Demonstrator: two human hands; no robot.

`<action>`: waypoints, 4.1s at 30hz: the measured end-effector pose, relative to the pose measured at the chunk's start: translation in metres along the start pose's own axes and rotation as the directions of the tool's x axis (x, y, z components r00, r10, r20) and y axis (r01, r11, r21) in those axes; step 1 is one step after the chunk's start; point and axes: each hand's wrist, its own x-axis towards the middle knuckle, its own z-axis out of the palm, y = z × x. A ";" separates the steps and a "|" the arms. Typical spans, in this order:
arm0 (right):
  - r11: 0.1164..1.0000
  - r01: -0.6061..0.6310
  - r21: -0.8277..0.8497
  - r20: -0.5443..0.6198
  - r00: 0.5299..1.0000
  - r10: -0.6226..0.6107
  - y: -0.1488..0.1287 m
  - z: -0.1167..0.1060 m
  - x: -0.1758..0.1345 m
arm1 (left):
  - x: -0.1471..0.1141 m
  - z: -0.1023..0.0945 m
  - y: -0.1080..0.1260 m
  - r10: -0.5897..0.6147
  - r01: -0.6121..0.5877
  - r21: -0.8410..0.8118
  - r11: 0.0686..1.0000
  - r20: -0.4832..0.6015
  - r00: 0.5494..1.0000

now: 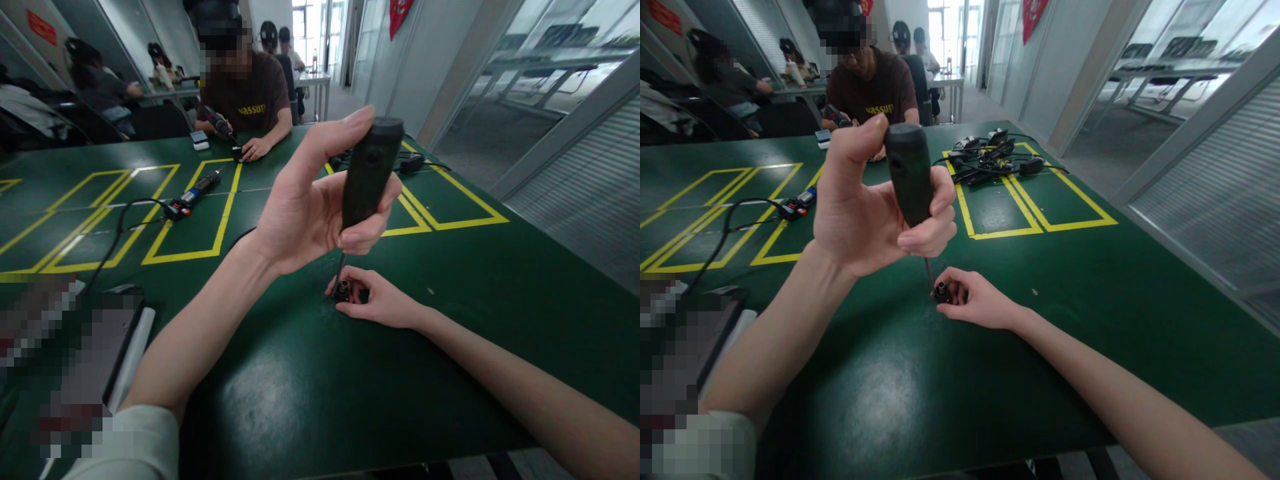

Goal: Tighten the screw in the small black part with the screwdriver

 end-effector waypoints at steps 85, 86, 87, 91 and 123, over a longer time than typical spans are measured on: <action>0.999 0.013 -0.031 -0.031 0.999 -0.014 0.003 0.000 -0.001 | 0.004 0.030 -0.021 0.404 -0.312 0.309 0.899 -0.306 0.862; 0.999 0.016 -0.031 -0.033 0.999 -0.017 0.003 0.000 -0.001 | 0.004 0.029 -0.022 0.404 -0.335 0.261 0.905 -0.285 0.869; 0.999 0.020 -0.028 -0.035 0.999 -0.021 0.004 0.000 -0.001 | 0.004 0.028 -0.022 0.407 -0.359 0.211 0.909 -0.264 0.875; 0.999 0.020 -0.029 -0.027 0.999 -0.021 0.003 -0.001 0.000 | 0.004 0.025 -0.018 0.362 -0.347 0.102 0.932 -0.247 0.899; 1.000 0.001 0.000 -0.031 1.000 -0.001 0.001 0.000 0.000 | 0.005 0.020 -0.007 0.263 -0.257 0.062 0.965 -0.159 0.952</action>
